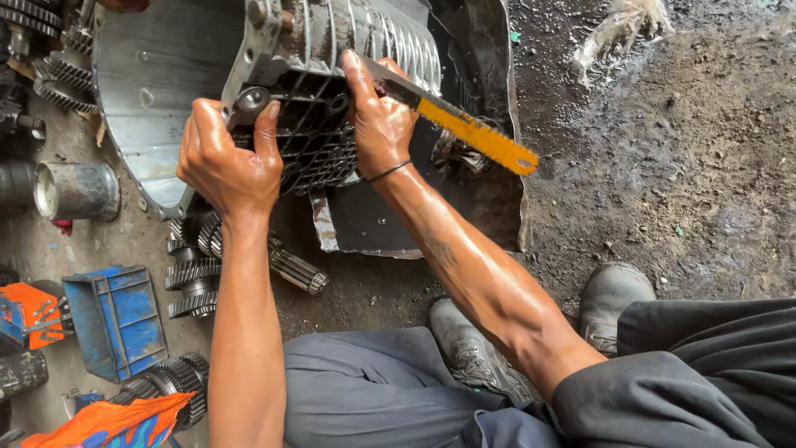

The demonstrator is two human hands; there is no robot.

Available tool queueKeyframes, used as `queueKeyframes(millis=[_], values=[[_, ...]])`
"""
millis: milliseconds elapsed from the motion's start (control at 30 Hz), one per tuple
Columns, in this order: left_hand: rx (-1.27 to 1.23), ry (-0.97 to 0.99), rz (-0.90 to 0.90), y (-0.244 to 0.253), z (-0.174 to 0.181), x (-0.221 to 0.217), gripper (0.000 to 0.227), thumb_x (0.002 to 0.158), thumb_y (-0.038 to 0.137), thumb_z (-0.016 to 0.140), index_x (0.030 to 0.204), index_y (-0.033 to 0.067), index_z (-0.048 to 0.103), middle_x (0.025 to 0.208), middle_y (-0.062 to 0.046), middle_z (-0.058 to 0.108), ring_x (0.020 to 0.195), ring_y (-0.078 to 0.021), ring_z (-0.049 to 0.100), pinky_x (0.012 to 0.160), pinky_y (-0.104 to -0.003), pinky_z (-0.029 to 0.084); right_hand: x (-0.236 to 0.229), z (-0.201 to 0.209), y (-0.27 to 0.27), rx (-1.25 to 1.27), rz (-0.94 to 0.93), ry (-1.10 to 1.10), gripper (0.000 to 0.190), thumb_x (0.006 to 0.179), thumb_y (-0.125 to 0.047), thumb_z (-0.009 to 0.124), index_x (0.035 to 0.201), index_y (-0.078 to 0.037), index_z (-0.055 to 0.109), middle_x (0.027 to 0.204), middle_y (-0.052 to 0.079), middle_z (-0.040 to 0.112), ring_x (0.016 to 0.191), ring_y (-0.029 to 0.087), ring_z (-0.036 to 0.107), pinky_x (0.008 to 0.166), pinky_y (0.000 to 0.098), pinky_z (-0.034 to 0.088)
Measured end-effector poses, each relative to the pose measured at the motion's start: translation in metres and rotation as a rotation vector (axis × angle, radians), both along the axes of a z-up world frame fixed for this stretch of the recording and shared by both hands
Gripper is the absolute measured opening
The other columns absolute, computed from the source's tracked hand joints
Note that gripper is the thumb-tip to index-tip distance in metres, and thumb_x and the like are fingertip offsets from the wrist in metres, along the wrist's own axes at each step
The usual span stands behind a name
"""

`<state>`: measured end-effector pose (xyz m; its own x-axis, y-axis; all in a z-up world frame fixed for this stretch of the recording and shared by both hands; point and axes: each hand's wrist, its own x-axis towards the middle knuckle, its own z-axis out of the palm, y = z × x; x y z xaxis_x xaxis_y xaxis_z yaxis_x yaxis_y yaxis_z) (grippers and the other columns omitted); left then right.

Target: The person uses a yellow pry bar to scrape and clean the internal surfaces of a disassembled gearbox casing. They repeatedly reposition the casing and use the tool to remove grime from the metal grid and walls.

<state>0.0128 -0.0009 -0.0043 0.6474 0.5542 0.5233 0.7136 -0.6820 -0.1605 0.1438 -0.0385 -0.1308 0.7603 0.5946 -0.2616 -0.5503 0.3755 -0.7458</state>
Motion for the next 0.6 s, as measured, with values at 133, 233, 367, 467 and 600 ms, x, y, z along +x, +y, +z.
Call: queueKeyframes(millis=[133, 233, 367, 467, 600], values=[[0.0, -0.013, -0.021, 0.0, 0.002, 0.002, 0.057, 0.107, 0.054, 0.073, 0.098, 0.0028, 0.051, 0.086, -0.015, 0.058, 0.083, -0.0399, 0.061, 0.069, -0.049, 0.042, 0.002, 0.004, 0.0, -0.111, -0.03, -0.096, 0.029, 0.096, -0.036, 0.072, 0.09, -0.012, 0.058, 0.068, -0.005, 0.051, 0.061, 0.007, 0.047, 0.056, 0.0274, 0.042], [0.001, -0.006, -0.017, 0.0, 0.002, 0.001, 0.057, 0.107, 0.054, 0.073, 0.096, 0.0023, 0.051, 0.086, -0.015, 0.057, 0.081, -0.0395, 0.06, 0.07, -0.049, 0.043, -0.002, 0.004, 0.001, 0.029, -0.026, 0.008, 0.033, 0.097, -0.032, 0.075, 0.085, -0.007, 0.058, 0.072, -0.005, 0.047, 0.065, 0.007, 0.04, 0.055, 0.0274, 0.035], [-0.005, -0.008, -0.001, 0.001, 0.002, 0.0, 0.056, 0.106, 0.054, 0.072, 0.098, 0.0034, 0.051, 0.084, -0.014, 0.057, 0.08, -0.0387, 0.06, 0.069, -0.048, 0.043, -0.005, 0.005, 0.004, 0.007, -0.024, 0.066, 0.028, 0.096, -0.031, 0.075, 0.086, -0.008, 0.062, 0.071, -0.007, 0.052, 0.061, 0.004, 0.041, 0.05, 0.0253, 0.034], [-0.003, -0.007, -0.007, 0.002, 0.002, 0.002, 0.056, 0.107, 0.055, 0.072, 0.097, 0.0035, 0.051, 0.083, -0.014, 0.057, 0.079, -0.038, 0.06, 0.068, -0.048, 0.043, -0.005, 0.005, 0.006, 0.125, 0.047, 0.309, 0.023, 0.092, -0.03, 0.077, 0.089, -0.013, 0.063, 0.067, -0.005, 0.052, 0.055, 0.006, 0.041, 0.047, 0.0262, 0.033], [0.026, -0.003, -0.014, 0.001, 0.002, 0.004, 0.057, 0.106, 0.055, 0.073, 0.098, 0.0028, 0.052, 0.083, -0.015, 0.056, 0.078, -0.0395, 0.059, 0.067, -0.049, 0.042, -0.004, 0.001, 0.006, -0.091, -0.064, -0.003, 0.03, 0.098, -0.038, 0.074, 0.089, -0.011, 0.063, 0.072, -0.007, 0.052, 0.063, 0.003, 0.045, 0.053, 0.0249, 0.041]])
